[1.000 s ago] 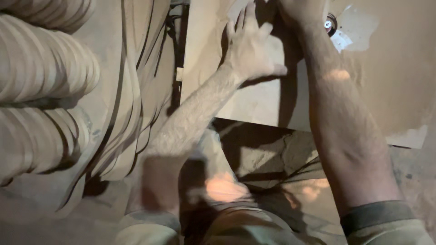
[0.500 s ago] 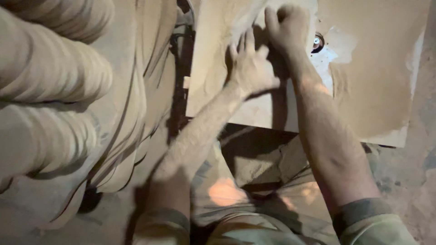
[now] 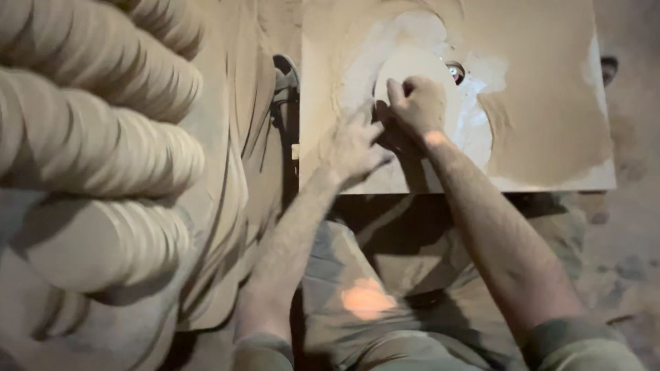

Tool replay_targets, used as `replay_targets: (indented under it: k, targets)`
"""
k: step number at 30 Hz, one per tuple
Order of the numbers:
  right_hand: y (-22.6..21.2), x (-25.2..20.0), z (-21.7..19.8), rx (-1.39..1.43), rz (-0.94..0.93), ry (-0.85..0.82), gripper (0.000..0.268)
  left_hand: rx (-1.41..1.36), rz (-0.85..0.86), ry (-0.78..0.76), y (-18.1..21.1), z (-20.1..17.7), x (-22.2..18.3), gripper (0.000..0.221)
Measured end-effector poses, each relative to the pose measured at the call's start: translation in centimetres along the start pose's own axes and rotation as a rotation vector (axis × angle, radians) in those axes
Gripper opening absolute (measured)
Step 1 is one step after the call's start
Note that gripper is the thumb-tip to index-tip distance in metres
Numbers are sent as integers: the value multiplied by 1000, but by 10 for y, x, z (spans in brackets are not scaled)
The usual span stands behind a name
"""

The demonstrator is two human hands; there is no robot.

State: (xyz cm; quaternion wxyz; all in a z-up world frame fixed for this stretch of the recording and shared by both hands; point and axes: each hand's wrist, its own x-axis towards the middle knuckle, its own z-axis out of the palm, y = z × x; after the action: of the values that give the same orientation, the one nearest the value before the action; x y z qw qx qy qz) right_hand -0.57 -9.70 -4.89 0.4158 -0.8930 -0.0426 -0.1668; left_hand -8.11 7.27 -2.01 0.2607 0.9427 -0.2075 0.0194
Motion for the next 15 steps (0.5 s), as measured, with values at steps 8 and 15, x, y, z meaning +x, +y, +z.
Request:
replay_targets:
  k: [8,15]
  targets:
    - [20,40,13,128,-102,-118,39,-143,195,154,-5,8,50,34]
    - [19,71,49,73,-42,-186,40,-157,80,298,-20,30,61,27]
